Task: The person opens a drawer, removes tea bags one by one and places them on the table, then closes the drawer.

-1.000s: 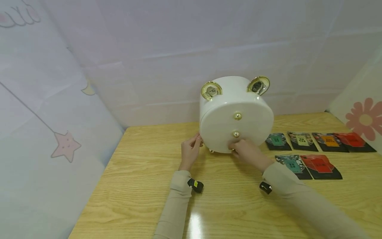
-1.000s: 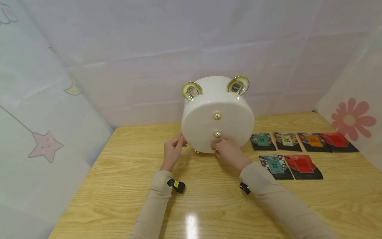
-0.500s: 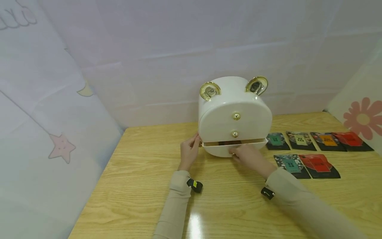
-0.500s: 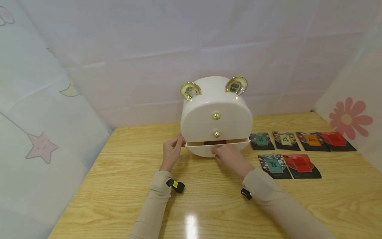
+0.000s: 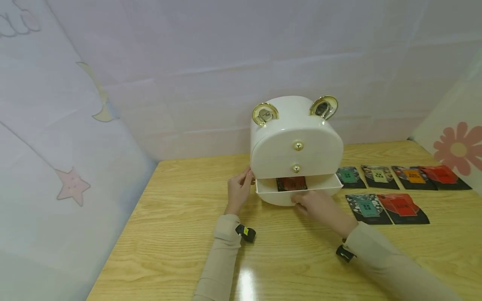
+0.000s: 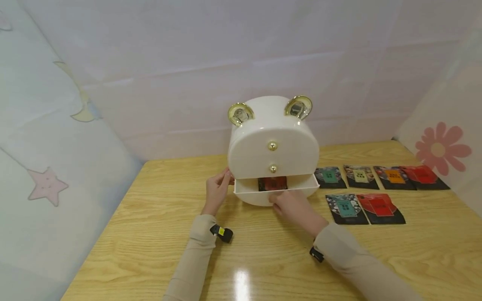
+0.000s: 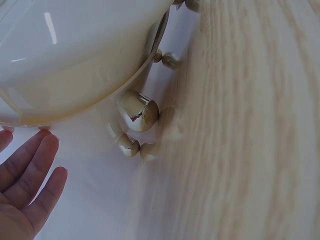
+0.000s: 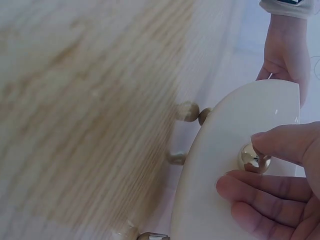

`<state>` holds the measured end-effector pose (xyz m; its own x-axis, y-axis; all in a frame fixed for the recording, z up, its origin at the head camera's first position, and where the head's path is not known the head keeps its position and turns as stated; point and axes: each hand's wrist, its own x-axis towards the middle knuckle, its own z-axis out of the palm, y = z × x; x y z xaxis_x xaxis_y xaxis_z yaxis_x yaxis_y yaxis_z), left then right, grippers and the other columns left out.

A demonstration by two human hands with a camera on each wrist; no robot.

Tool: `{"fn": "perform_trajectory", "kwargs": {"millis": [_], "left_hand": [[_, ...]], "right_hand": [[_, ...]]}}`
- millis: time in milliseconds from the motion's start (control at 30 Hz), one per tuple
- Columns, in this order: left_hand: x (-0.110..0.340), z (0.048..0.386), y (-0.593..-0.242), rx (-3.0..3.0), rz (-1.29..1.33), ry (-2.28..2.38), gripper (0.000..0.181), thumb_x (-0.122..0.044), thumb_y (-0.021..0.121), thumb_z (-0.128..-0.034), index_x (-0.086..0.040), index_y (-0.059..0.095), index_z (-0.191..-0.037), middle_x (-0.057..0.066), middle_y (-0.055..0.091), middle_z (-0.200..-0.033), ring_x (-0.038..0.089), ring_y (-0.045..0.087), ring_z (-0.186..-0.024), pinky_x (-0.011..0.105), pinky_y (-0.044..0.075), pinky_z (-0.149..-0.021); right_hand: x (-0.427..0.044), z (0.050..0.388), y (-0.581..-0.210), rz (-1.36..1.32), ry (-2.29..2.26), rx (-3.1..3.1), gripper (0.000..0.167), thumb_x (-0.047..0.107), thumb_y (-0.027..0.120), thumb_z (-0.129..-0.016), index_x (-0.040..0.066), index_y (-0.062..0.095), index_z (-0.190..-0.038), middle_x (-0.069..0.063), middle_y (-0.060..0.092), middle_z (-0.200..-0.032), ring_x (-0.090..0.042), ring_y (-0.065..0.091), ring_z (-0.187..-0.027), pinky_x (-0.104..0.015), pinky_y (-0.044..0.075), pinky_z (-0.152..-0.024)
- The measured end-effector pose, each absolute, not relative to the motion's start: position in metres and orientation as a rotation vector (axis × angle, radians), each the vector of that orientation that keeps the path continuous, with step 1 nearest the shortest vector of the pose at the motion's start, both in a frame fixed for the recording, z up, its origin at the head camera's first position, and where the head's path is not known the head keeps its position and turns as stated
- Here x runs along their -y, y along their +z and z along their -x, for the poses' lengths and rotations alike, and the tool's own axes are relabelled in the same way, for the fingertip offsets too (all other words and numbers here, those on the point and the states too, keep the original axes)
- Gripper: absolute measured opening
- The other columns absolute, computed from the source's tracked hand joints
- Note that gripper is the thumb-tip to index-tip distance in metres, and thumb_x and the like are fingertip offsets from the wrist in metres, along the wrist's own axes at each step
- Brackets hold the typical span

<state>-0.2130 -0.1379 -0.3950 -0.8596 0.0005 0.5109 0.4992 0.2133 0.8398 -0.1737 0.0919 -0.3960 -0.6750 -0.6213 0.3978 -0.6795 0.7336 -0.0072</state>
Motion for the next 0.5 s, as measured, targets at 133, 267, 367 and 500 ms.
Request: {"fn": "perform_trajectory", "kwargs": {"millis": [133,267,367,500], "left_hand": [[0.139,0.212,-0.394,2.108,0.456,-1.679,0.026,0.000,0.047,-0.0926,0.013,0.056,-0.114,0.028,0.064,-0.085,0.043,0.061,-0.072,0.037,0.055,-0.065],[0.139,0.211,-0.393,2.119,0.442,-1.681,0.026,-0.001,0.047,-0.0929,0.012,0.056,-0.114,0.027,0.065,-0.087,0.039,0.063,-0.071,0.041,0.054,-0.066],[0.139,0.211,-0.393,2.116,0.447,-1.679,0.026,-0.001,0.047,-0.0929,0.012,0.056,-0.114,0.027,0.065,-0.087,0.037,0.063,-0.071,0.045,0.054,-0.067],[0.138,0.211,-0.392,2.110,0.453,-1.670,0.026,-0.001,0.048,-0.0926,0.013,0.056,-0.113,0.027,0.065,-0.087,0.038,0.063,-0.070,0.047,0.053,-0.066]], "right_hand": [[-0.091,0.169,-0.395,-1.002,0.209,2.580,0.011,0.011,0.074,-0.073,0.012,0.066,-0.081,0.002,0.061,-0.065,-0.006,0.039,-0.048,-0.023,0.035,-0.041],[-0.092,0.164,-0.395,-1.001,0.202,2.601,0.011,0.011,0.074,-0.074,0.012,0.067,-0.083,0.000,0.064,-0.069,-0.006,0.040,-0.048,-0.023,0.036,-0.042],[-0.092,0.160,-0.394,-0.997,0.190,2.602,0.012,0.010,0.074,-0.074,0.013,0.068,-0.084,0.000,0.064,-0.070,-0.005,0.040,-0.049,-0.022,0.035,-0.042],[-0.092,0.153,-0.392,-1.005,0.180,2.599,0.011,0.010,0.073,-0.075,0.013,0.068,-0.084,0.001,0.065,-0.072,-0.005,0.040,-0.049,-0.022,0.036,-0.043]]}}
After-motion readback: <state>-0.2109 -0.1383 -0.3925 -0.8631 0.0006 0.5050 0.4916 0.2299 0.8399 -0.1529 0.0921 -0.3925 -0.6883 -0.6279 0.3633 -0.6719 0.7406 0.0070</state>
